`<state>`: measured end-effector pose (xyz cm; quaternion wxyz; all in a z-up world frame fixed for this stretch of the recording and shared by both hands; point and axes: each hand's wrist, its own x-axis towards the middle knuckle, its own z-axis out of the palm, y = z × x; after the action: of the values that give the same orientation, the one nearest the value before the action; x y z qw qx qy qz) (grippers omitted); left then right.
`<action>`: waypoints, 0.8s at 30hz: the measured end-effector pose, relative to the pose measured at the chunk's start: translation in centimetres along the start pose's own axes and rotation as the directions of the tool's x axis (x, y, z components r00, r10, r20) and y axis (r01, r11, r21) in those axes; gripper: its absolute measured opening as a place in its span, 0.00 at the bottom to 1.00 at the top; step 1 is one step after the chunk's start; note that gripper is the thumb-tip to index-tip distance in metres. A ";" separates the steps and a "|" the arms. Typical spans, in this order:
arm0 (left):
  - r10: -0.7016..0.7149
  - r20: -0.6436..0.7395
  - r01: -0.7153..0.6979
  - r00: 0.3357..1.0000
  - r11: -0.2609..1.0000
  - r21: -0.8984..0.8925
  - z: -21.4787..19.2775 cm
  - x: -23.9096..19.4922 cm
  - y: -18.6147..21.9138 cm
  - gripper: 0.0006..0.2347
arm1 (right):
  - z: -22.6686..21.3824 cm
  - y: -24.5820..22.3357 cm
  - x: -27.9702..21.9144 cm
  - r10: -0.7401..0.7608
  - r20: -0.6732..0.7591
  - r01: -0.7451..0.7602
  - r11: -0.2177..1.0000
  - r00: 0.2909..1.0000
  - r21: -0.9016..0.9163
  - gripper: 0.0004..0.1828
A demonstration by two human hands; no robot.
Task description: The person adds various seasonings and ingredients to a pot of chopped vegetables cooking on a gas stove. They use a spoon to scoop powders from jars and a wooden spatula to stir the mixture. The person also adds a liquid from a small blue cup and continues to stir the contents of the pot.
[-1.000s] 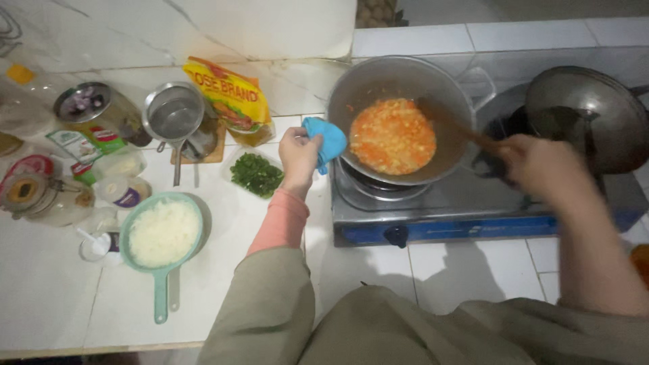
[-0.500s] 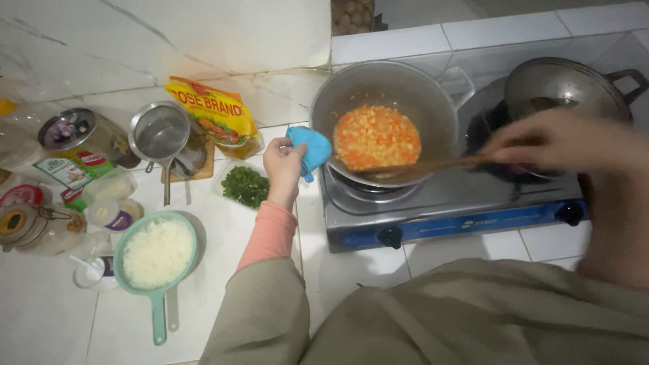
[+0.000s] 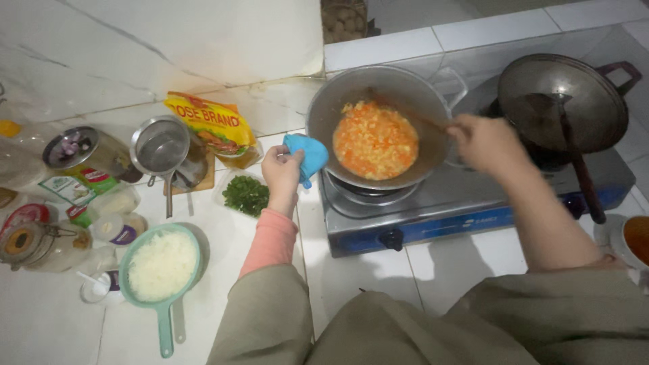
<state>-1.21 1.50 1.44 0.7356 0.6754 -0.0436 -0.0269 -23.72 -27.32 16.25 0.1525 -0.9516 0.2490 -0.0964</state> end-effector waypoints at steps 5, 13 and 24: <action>-0.003 0.001 0.003 1.000 1.000 -0.028 0.1 0.1 0.3 0.13 | 0.2 -0.5 0.1 0.010 0.105 -0.018 0.997 0.994 0.071 0.16; 0.004 -0.015 -0.004 1.000 1.000 -0.019 0.4 0.1 0.1 0.13 | -1.6 -3.6 0.0 -0.262 0.055 0.258 0.964 0.964 0.063 0.17; 0.019 -0.013 -0.020 1.000 0.998 -0.060 0.4 -0.3 -0.2 0.14 | -4.4 -0.9 -3.6 0.127 0.340 -0.077 0.985 0.932 -0.157 0.17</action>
<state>-1.51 1.16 1.30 0.7562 0.6525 -0.0446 -0.0168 -27.54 -25.80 20.32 0.1315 -0.9477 0.2734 0.0995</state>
